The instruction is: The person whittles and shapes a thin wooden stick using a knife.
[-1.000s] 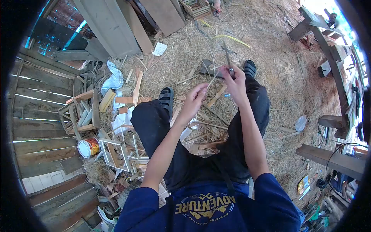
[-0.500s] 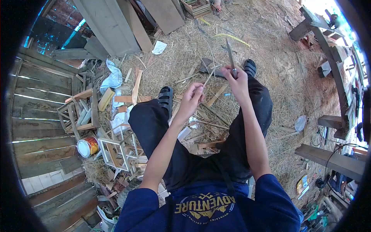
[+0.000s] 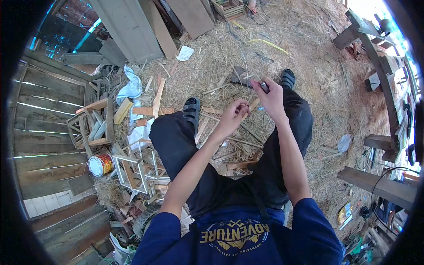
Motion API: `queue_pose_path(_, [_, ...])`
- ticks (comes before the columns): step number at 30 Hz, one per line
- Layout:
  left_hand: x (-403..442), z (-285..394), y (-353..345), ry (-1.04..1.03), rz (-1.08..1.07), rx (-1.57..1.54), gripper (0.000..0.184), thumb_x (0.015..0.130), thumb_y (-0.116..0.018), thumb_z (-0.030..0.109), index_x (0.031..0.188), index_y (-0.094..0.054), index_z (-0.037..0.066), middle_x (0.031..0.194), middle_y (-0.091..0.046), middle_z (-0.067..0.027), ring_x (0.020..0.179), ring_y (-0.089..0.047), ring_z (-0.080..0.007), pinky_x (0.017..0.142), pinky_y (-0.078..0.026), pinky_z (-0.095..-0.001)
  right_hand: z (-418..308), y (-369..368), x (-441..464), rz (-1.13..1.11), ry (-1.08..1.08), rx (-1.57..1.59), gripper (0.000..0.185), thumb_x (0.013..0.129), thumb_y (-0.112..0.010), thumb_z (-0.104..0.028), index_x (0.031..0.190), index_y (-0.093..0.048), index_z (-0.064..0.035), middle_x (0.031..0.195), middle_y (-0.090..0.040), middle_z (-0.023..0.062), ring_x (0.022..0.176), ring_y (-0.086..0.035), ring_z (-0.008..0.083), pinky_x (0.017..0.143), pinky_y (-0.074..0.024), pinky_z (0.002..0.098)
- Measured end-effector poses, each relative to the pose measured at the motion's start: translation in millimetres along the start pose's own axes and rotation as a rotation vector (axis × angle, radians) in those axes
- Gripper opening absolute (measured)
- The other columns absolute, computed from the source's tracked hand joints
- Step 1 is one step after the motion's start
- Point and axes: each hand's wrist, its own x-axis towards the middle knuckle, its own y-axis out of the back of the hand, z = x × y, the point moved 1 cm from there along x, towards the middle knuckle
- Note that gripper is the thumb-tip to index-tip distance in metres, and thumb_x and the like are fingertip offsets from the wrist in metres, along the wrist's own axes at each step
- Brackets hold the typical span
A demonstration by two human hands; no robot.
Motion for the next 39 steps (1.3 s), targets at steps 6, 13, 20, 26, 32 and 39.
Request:
queue_pose_path(6, [3, 7, 11, -0.18, 0.219, 0.57, 0.021, 0.101, -0.062, 0.018, 0.112, -0.073, 0.004, 0.088, -0.065, -0.0085, 0.085, -0.061, -0.0142, 0.072, -0.047, -0.0319, 3, 6, -5, -0.061, 0.023, -0.079, 0.029, 0.088, -0.077, -0.025, 0.083, -0.063, 0.0004, 0.056, -0.045, 0.0084, 0.052, -0.039, 0.0133, 0.05, -0.0356, 0.0341])
queue_pose_path(13, [3, 20, 19, 0.167, 0.372, 0.219, 0.022, 0.102, -0.057, 0.014, 0.121, -0.068, 0.008, 0.106, -0.071, -0.0126, 0.085, -0.069, -0.0213, 0.071, -0.053, -0.0357, 12, -8, -10, -0.208, 0.006, -0.045, 0.032, 0.087, -0.076, -0.026, 0.08, -0.062, 0.0014, 0.059, -0.053, 0.009, 0.053, -0.05, 0.0136, 0.053, -0.0408, 0.0338])
queue_pose_path(20, [14, 13, 29, -0.011, 0.456, -0.071, 0.032, 0.106, -0.054, 0.015, 0.133, -0.059, -0.002, 0.128, -0.067, -0.0154, 0.117, -0.064, -0.0206, 0.097, -0.049, -0.0319, 10, -30, -19, -0.55, -0.281, 0.354, 0.029, 0.095, -0.072, -0.031, 0.08, -0.065, -0.0064, 0.066, -0.061, -0.0033, 0.057, -0.049, 0.0038, 0.05, -0.0355, 0.0245])
queue_pose_path(26, [14, 22, 26, 0.003, 0.448, -0.313, 0.042, 0.106, -0.052, 0.016, 0.144, -0.048, -0.002, 0.133, -0.064, -0.0144, 0.122, -0.061, -0.0213, 0.099, -0.048, -0.0332, -11, -38, -23, -0.49, -0.296, 0.435, 0.028, 0.097, -0.07, -0.031, 0.084, -0.067, -0.0063, 0.067, -0.061, -0.0047, 0.056, -0.046, 0.0013, 0.049, -0.0333, 0.0219])
queue_pose_path(32, [13, 14, 31, 0.219, 0.238, -0.594, 0.031, 0.105, -0.053, 0.021, 0.129, -0.059, 0.002, 0.118, -0.068, -0.0077, 0.099, -0.064, -0.0137, 0.082, -0.05, -0.0285, -17, -41, -21, -0.415, -0.275, 0.511, 0.025, 0.1, -0.066, -0.023, 0.099, -0.07, 0.0008, 0.075, -0.063, -0.003, 0.065, -0.052, 0.0032, 0.058, -0.0415, 0.0238])
queue_pose_path(39, [14, 8, 32, 0.185, 0.276, -0.602, 0.026, 0.105, -0.055, 0.024, 0.113, -0.066, 0.002, 0.104, -0.07, -0.005, 0.092, -0.065, -0.0124, 0.076, -0.052, -0.0287, -11, -49, -20, -0.389, -0.216, 0.524, 0.025, 0.101, -0.065, -0.022, 0.101, -0.07, 0.003, 0.076, -0.064, -0.002, 0.069, -0.055, 0.0044, 0.061, -0.0447, 0.0245])
